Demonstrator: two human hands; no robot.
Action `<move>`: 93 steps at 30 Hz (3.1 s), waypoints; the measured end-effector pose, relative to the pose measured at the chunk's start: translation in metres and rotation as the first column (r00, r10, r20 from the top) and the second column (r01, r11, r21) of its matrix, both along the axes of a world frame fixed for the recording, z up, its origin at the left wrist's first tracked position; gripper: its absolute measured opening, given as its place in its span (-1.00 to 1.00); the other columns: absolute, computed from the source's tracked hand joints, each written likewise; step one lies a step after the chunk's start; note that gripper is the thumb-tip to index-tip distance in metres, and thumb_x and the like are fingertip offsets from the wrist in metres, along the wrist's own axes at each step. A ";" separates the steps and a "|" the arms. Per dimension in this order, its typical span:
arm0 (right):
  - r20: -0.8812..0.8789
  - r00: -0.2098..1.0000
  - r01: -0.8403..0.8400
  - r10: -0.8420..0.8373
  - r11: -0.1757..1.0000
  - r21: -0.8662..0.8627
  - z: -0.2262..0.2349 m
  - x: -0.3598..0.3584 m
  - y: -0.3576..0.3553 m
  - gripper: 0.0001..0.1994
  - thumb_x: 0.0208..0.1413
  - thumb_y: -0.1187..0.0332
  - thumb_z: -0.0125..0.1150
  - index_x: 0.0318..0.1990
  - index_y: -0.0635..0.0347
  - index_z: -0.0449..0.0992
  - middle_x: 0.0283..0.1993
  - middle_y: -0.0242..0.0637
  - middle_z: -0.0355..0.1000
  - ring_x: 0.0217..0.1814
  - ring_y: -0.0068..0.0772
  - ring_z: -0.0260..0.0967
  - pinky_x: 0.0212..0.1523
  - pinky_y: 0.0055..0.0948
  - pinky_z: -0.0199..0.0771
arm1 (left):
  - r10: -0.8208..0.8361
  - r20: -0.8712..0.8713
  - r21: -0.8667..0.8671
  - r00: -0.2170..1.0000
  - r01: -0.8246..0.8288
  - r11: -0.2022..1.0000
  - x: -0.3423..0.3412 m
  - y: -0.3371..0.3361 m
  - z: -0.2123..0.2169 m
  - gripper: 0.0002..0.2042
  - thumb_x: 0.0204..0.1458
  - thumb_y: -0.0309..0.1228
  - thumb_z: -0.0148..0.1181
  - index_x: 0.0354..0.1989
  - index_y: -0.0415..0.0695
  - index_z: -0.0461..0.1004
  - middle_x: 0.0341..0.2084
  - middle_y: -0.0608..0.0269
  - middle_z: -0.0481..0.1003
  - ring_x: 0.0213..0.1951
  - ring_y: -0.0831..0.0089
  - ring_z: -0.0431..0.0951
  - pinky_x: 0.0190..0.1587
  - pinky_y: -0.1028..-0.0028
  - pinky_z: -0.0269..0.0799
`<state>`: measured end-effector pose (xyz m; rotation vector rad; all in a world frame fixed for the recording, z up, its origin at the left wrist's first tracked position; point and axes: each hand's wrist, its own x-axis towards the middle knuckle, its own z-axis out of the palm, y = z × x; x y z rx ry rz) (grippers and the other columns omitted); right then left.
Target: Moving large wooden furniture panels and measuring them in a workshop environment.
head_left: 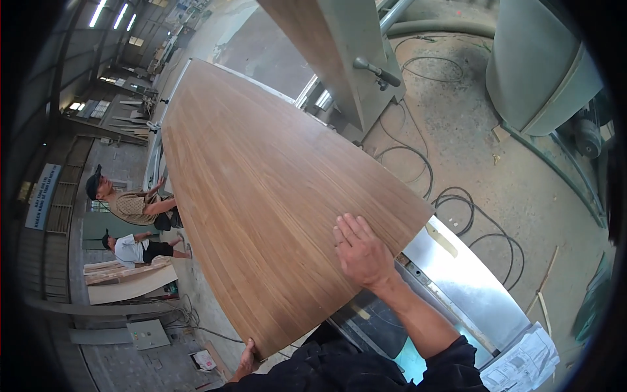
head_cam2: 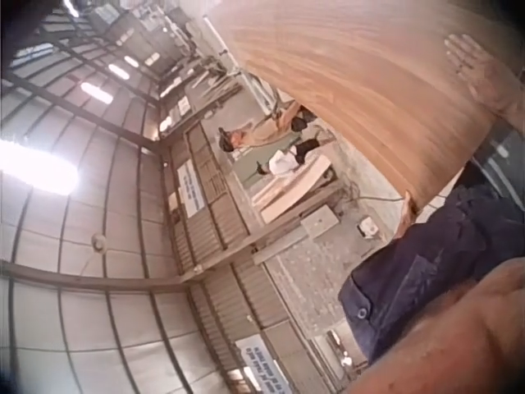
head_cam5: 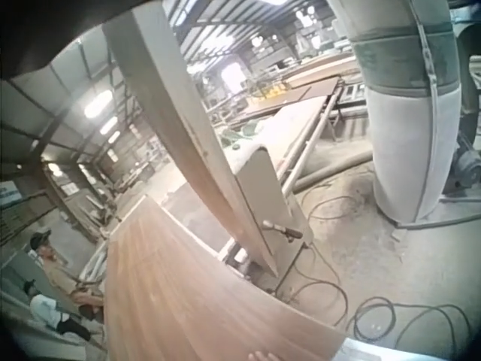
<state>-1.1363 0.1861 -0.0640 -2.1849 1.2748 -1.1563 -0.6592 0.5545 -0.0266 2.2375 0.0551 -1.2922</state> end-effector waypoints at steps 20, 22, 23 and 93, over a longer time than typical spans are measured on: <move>0.067 0.997 -0.045 0.044 0.999 0.022 -0.033 -0.011 -0.003 -0.62 0.17 0.35 0.06 0.05 0.46 0.48 0.19 0.06 0.41 0.35 -0.07 0.26 0.42 -0.17 0.12 | 0.106 0.226 0.222 0.968 -0.157 0.962 -0.019 -0.010 -0.028 -0.27 0.08 0.29 0.00 0.23 -0.02 0.16 0.39 -0.12 0.03 0.41 -0.16 -0.03 0.29 -0.38 -0.17; 0.077 0.996 -0.046 0.045 0.999 0.013 -0.032 -0.011 -0.005 -0.63 0.17 0.35 0.06 0.04 0.46 0.49 0.18 0.06 0.42 0.35 -0.08 0.27 0.42 -0.17 0.12 | 0.109 0.191 0.211 0.976 -0.149 0.966 -0.010 -0.009 -0.030 -0.20 0.07 0.28 0.03 0.31 -0.06 0.08 0.38 -0.18 0.00 0.41 -0.18 -0.04 0.29 -0.38 -0.13; 0.077 0.996 -0.047 0.046 0.999 0.009 -0.033 -0.011 -0.006 -0.63 0.17 0.35 0.06 0.04 0.45 0.49 0.18 0.05 0.42 0.35 -0.08 0.27 0.42 -0.17 0.12 | 0.108 0.192 0.212 0.975 -0.148 0.966 -0.010 -0.009 -0.031 -0.20 0.07 0.28 0.03 0.31 -0.06 0.08 0.38 -0.18 0.00 0.41 -0.18 -0.04 0.29 -0.38 -0.13; -0.117 0.993 -0.007 -0.014 0.984 -0.178 -0.067 0.098 -0.103 -0.63 0.05 0.46 0.24 0.06 0.26 0.52 0.20 -0.03 0.42 0.33 0.03 0.28 0.40 -0.05 0.15 | 0.133 0.082 -0.478 0.988 -0.078 0.875 0.088 -0.095 -0.145 -0.20 0.14 0.04 0.17 0.30 -0.45 0.15 0.21 -0.15 0.33 0.23 0.04 0.37 0.27 0.12 0.25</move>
